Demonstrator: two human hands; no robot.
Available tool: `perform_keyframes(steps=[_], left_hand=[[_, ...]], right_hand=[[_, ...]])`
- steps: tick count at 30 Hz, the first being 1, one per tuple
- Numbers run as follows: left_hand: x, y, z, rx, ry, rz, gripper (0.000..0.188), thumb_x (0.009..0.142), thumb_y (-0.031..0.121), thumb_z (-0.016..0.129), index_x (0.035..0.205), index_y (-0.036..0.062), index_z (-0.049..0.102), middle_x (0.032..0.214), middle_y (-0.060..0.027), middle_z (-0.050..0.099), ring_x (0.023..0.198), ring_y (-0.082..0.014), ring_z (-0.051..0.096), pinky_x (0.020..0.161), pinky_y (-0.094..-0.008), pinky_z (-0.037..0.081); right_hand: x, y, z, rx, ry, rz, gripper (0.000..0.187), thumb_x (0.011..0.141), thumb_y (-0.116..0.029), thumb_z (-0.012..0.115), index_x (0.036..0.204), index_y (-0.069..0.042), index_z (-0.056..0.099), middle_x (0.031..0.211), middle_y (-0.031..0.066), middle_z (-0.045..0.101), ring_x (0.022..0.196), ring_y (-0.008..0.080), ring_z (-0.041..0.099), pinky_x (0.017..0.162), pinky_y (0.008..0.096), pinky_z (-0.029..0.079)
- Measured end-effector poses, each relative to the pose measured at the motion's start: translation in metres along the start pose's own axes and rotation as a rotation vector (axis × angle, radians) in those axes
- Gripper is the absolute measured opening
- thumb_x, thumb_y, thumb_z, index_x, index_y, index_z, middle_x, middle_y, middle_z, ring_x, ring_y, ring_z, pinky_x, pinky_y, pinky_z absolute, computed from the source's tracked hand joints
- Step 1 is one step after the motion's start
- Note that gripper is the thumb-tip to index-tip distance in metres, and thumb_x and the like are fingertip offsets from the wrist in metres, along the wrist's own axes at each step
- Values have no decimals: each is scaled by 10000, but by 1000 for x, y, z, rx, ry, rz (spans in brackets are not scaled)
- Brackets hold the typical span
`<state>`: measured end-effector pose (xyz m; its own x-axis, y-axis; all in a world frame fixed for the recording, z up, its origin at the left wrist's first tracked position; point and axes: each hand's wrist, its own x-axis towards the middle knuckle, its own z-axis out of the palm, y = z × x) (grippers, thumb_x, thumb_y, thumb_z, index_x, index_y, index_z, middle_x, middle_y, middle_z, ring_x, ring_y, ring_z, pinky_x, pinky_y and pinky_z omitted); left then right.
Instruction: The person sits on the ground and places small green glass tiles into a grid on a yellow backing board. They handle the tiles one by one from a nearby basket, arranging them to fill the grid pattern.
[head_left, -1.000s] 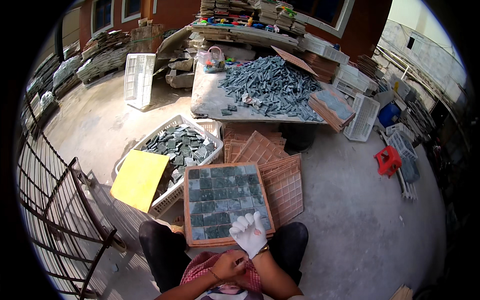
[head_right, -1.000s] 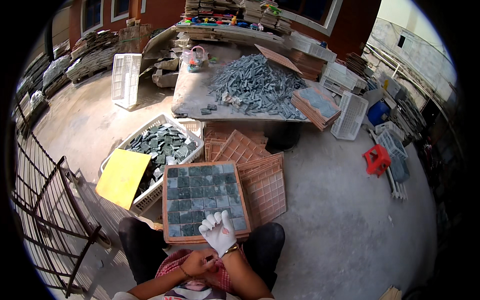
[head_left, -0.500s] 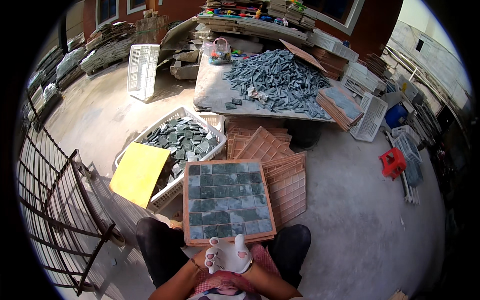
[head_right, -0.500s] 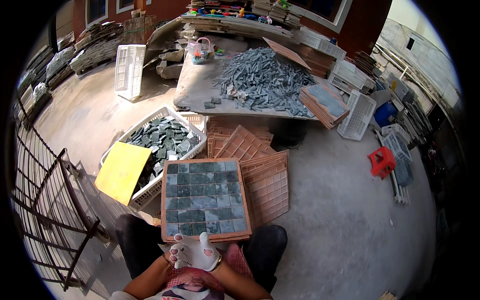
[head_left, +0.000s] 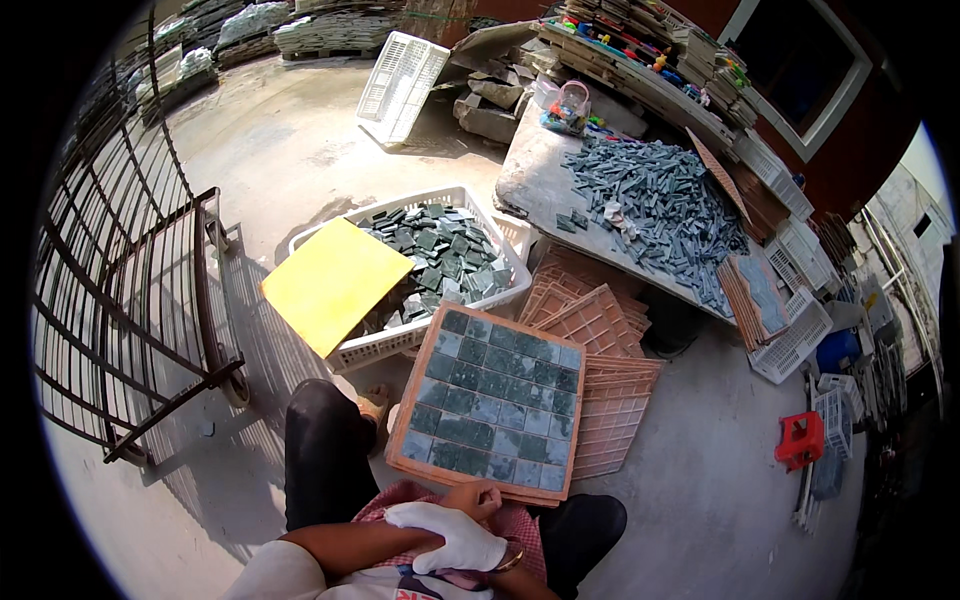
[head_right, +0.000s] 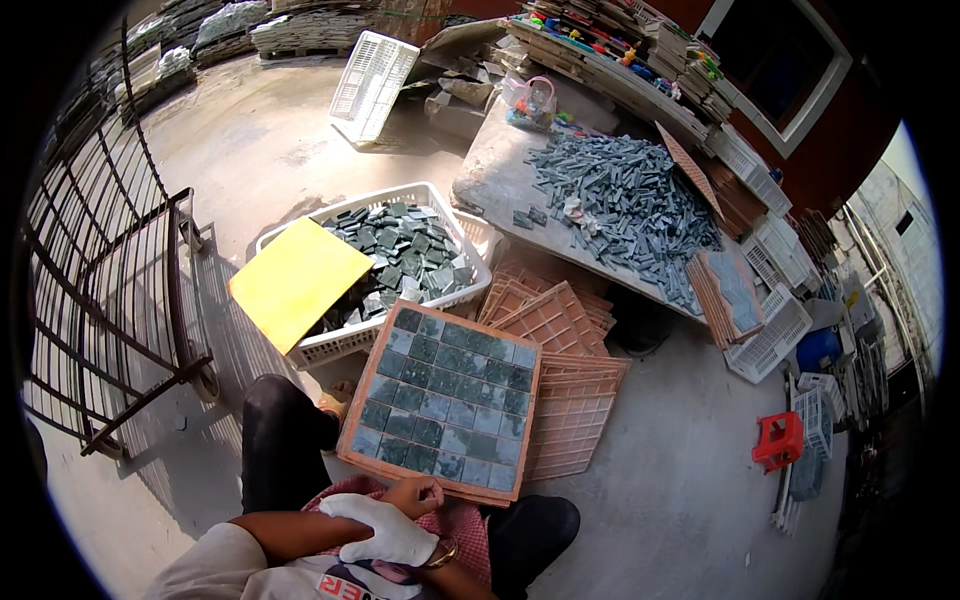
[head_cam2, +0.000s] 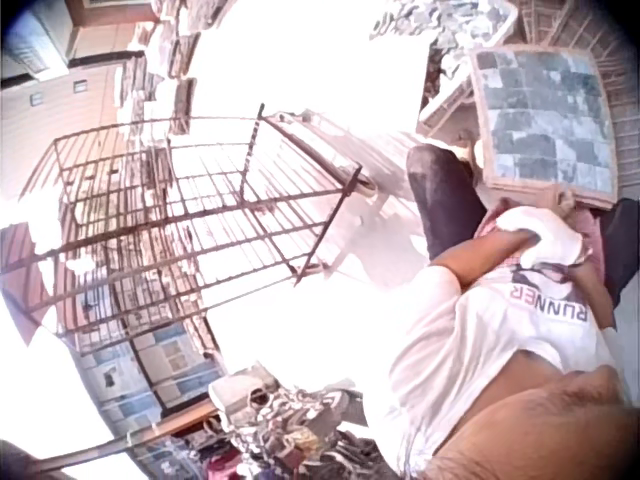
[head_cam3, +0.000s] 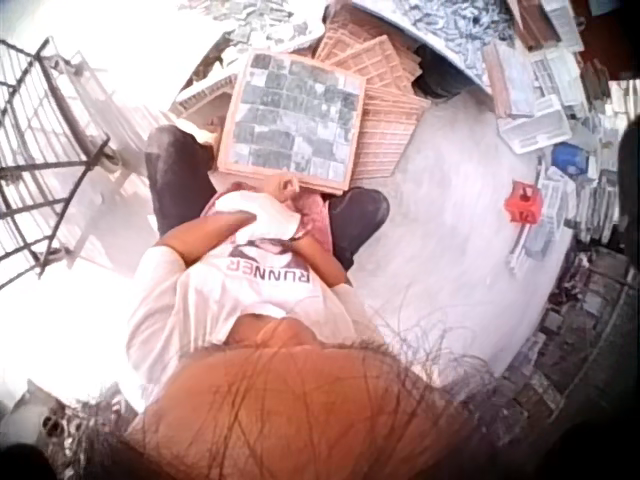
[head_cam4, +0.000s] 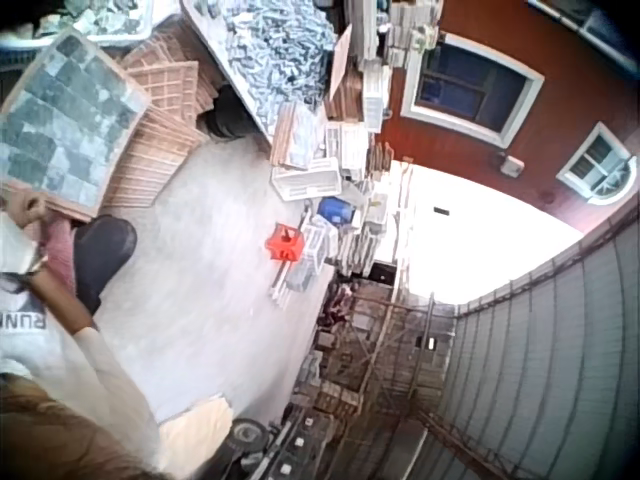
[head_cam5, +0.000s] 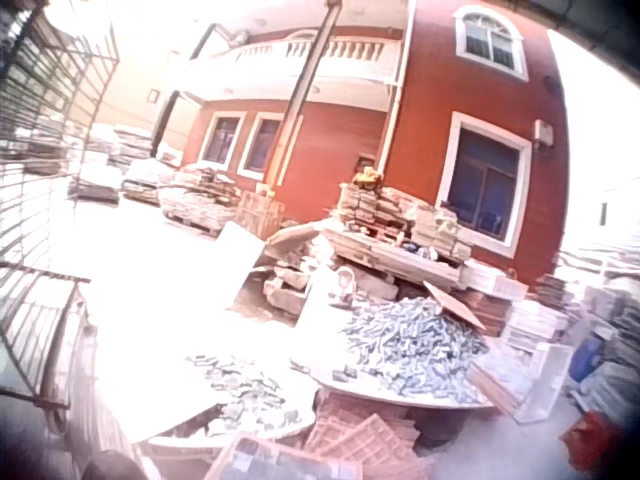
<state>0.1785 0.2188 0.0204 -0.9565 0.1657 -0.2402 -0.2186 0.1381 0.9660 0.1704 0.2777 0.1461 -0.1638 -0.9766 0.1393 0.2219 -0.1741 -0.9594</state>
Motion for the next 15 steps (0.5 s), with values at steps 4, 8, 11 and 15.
perform_keyframes(steps=[4, 8, 11, 15], left_hand=[[36, 40, -61, 623, 289, 435, 417, 819, 140, 563, 1216, 47, 474, 1192, -151, 535, 1123, -329, 496, 930, -392, 419], [86, 41, -117, 1065, 366, 287, 622, 856, 335, 519, 1359, 31, 313, 1436, -121, 280, 1335, -260, 243, 1078, -456, 183], [117, 33, -144, 1115, 425, 168, 658, 861, 405, 487, 1367, 28, 300, 1444, -115, 270, 1342, -250, 231, 1088, -448, 143], [136, 19, -137, 1055, 297, 35, 719, 850, 476, 469, 1369, 12, 290, 1448, -128, 260, 1344, -258, 223, 1090, -437, 134]], right_hand=[[-31, -5, -33, -116, 613, 176, 436, 841, -72, 593, 1242, 30, 455, 1199, 133, 547, 1120, 211, 527, 943, 288, 408], [-52, -6, -67, -81, 1107, 175, 316, 910, -102, 473, 1157, 95, 481, 1116, 172, 568, 1024, 240, 576, 881, 317, 464], [-63, -5, -74, 60, 1225, 129, 331, 932, -142, 441, 1146, 109, 467, 1124, 196, 547, 1016, 296, 577, 861, 362, 486], [-69, 5, -81, 45, 1302, 182, 327, 922, -138, 457, 1140, 105, 477, 1108, 188, 557, 1005, 283, 584, 855, 353, 488]])
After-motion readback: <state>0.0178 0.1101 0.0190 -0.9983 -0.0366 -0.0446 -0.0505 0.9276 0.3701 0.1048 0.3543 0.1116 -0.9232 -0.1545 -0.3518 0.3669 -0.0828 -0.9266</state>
